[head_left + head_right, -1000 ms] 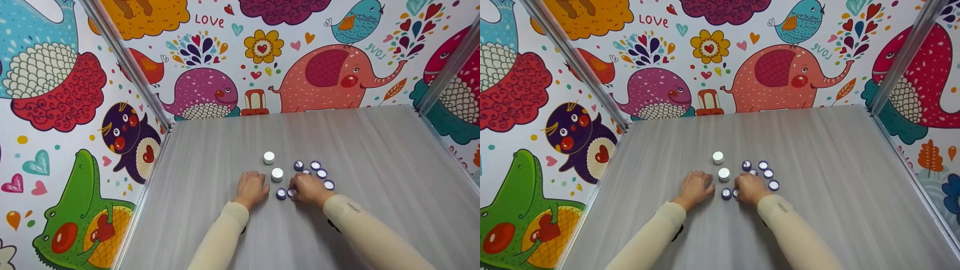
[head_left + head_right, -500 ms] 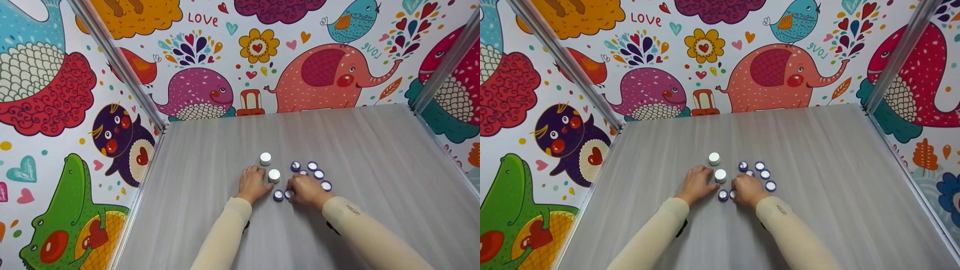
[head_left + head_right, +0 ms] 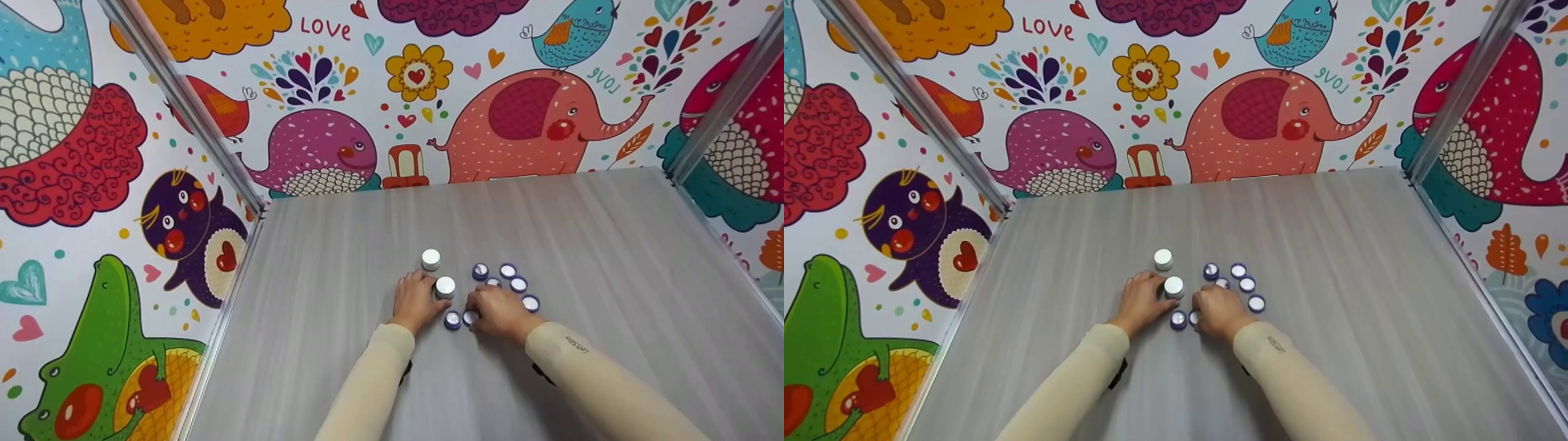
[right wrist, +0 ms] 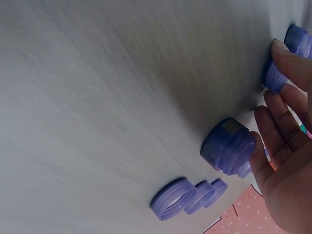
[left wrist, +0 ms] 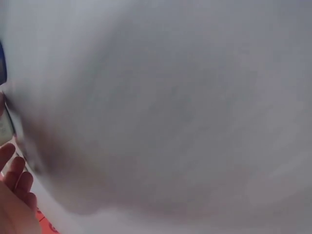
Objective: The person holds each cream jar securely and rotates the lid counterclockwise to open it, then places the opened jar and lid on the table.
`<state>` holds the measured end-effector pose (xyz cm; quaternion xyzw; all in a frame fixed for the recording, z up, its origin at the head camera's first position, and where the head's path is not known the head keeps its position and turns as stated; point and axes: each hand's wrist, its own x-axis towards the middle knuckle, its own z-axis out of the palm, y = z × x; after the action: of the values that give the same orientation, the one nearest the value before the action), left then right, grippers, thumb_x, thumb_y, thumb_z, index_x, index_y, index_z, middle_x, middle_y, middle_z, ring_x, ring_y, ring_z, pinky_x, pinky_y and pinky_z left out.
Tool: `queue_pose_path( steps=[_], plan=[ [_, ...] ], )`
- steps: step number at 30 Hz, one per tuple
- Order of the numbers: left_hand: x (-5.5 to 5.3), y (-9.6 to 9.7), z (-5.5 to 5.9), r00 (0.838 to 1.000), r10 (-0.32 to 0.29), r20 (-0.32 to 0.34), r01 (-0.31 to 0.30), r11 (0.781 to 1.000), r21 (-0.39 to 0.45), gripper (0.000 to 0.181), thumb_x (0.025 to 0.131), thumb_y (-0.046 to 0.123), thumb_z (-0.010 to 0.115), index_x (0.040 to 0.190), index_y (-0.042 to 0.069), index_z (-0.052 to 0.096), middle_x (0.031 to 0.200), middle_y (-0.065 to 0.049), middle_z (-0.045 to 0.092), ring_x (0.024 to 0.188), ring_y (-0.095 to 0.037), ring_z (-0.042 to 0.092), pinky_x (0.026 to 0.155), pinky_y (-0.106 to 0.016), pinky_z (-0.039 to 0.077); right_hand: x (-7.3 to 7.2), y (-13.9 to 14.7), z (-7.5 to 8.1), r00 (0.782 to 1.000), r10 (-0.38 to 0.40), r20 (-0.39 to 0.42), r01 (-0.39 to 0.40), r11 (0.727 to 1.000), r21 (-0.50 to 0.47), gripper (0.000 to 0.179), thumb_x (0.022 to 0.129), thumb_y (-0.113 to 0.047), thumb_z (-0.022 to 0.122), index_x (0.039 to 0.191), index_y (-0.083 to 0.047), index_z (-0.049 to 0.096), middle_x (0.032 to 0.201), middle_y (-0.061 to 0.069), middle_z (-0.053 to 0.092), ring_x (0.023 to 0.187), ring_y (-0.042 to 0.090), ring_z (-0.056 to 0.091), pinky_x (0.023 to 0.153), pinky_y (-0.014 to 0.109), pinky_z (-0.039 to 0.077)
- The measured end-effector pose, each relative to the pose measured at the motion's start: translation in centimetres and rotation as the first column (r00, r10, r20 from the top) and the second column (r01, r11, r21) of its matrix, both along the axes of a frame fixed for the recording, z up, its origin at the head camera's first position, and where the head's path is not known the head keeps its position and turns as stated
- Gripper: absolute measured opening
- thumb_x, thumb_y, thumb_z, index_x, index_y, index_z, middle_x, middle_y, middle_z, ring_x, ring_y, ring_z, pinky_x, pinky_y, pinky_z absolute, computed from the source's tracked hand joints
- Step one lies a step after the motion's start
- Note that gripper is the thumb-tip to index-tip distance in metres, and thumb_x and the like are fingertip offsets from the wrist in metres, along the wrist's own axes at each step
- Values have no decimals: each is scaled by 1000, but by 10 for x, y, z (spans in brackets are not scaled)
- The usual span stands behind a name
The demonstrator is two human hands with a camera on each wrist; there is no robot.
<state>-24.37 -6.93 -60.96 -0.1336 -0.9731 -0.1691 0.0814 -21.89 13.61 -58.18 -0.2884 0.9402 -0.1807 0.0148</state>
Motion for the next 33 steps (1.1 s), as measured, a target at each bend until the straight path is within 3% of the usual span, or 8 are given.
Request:
queue_pose_path(
  steps=[15, 27, 33],
  plan=[
    [1, 2, 0, 999, 40, -3, -40, 996, 83, 42, 71, 42, 87, 99, 13, 74, 100, -1, 63, 94, -22, 59, 84, -38, 43, 0, -1, -1, 1000, 0, -1, 0, 1000, -13, 27, 64, -11, 86, 84, -10, 68, 76, -6, 51, 68, 15, 53, 62, 36, 46],
    [2, -3, 1, 998, 44, -49, -40, 994, 98, 38, 73, 43, 84, 94, 13, 73, 92, 1, 64, 89, -22, 60, 82, -38, 44, 2, -1, 0, 1000, -16, 4, 16, 1000, 15, 27, 67, -13, 86, 87, -11, 70, 76, -5, 52, 68, 16, 53, 62, 36, 47],
    [4, -6, 4, 998, 53, -23, -50, 993, 102, 38, 74, 43, 82, 95, 13, 73, 91, 2, 63, 89, -21, 60, 82, -38, 44, 2, -3, 0, 999, -39, 37, 38, 999, 26, 28, 68, -15, 88, 90, -10, 71, 77, -5, 53, 69, 15, 52, 63, 37, 47]
  ],
)
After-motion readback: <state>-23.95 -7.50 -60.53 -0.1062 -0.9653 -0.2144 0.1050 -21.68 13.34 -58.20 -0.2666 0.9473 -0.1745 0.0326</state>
